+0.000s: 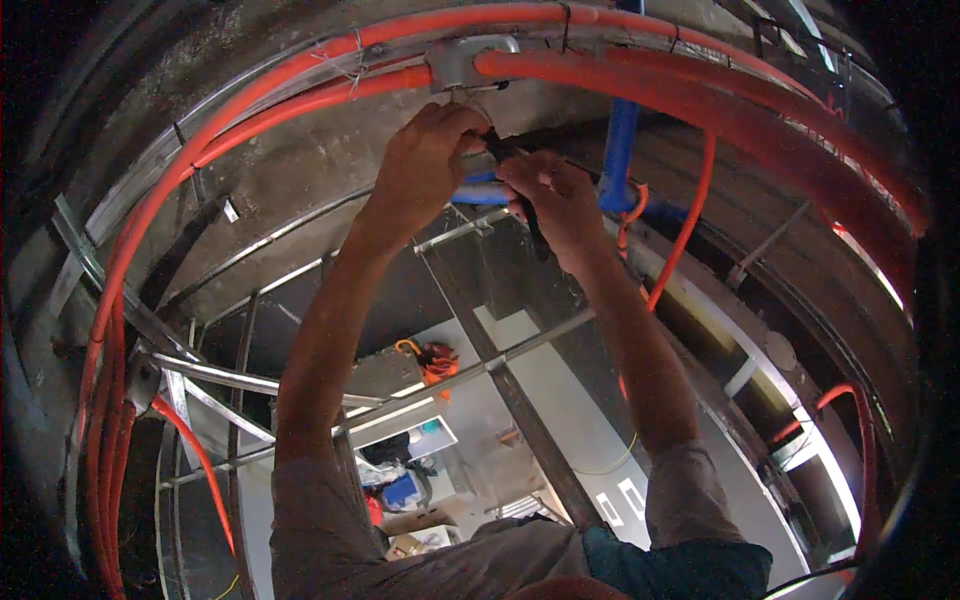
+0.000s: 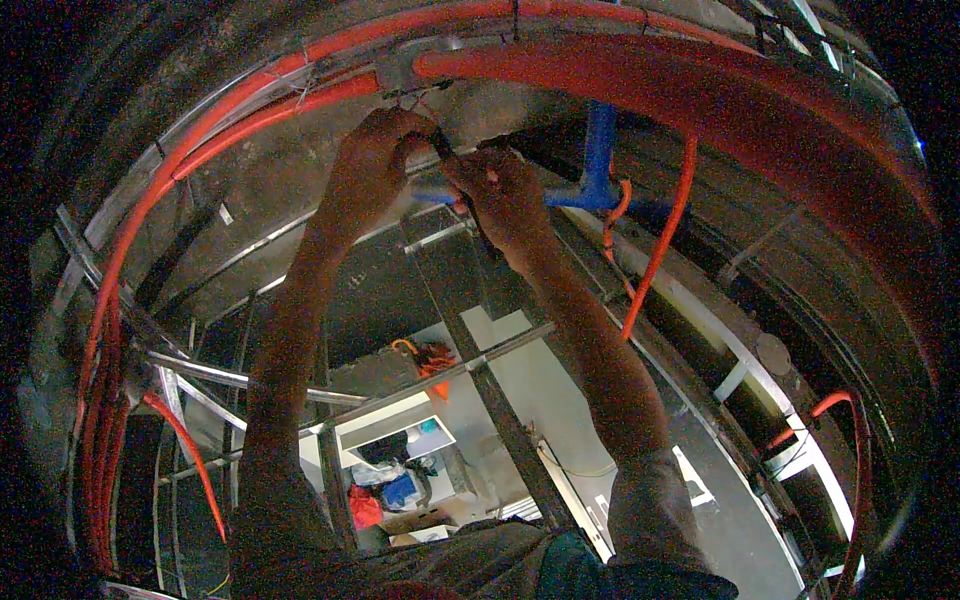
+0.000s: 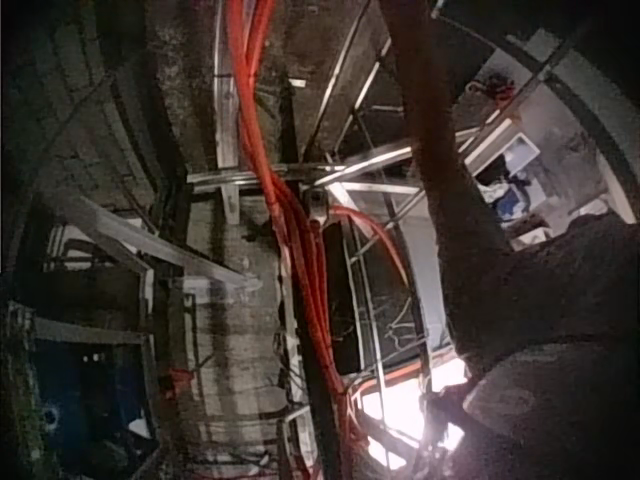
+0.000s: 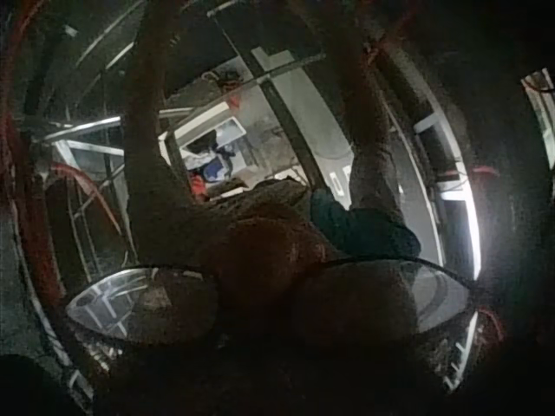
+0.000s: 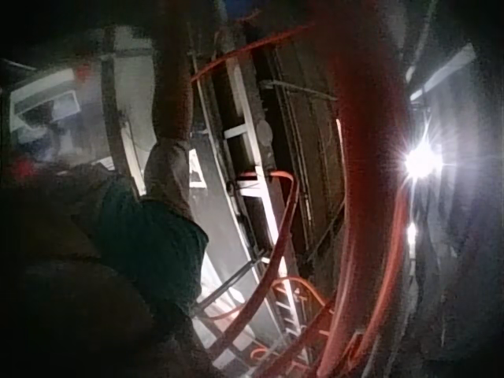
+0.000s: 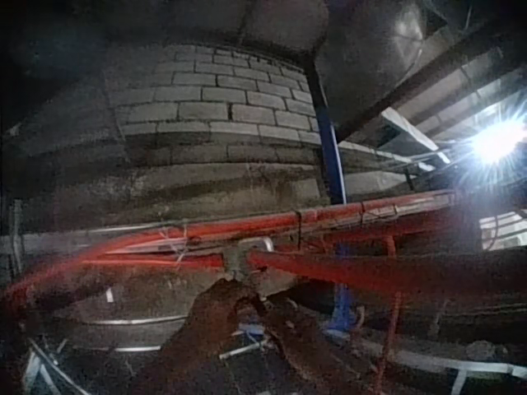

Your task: The person strips and cuts wires at a ceiling junction box using pliers, wraps electrical tape around the wire splice by hand, and pushes the wires into the electrical box.

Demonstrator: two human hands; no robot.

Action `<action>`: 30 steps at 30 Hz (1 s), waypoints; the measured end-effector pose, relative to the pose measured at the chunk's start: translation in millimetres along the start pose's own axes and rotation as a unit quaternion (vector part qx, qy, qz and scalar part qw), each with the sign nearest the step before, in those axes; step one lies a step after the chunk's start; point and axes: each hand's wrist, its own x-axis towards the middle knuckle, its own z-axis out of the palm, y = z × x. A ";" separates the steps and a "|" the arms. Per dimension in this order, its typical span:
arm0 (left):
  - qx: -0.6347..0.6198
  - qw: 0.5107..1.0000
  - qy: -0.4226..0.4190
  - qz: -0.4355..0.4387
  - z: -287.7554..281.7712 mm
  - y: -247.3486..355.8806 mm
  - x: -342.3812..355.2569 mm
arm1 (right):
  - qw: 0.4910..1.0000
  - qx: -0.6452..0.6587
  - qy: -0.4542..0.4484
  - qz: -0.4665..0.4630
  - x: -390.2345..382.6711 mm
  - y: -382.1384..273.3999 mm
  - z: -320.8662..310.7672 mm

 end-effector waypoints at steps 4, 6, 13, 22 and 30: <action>-0.042 0.999 -0.005 -0.017 2.6 -2.7 1.6 | 0.997 0.069 -0.033 -0.006 19.0 25.6 -4.7; -0.057 0.998 -0.006 -0.020 -0.6 -4.0 1.7 | 0.999 0.022 -0.044 -0.020 40.3 37.7 -2.2; 0.005 0.998 0.001 0.059 -4.8 -12.7 -6.6 | 0.956 -0.164 0.026 -0.242 74.7 40.8 21.7; -0.003 0.997 0.082 0.013 9.5 -7.4 -7.5 | 0.966 -0.025 0.053 -0.250 88.4 61.3 32.8; 0.003 0.994 0.109 -0.005 16.7 3.1 -9.9 | 0.972 -0.056 0.116 -0.198 86.3 41.3 26.5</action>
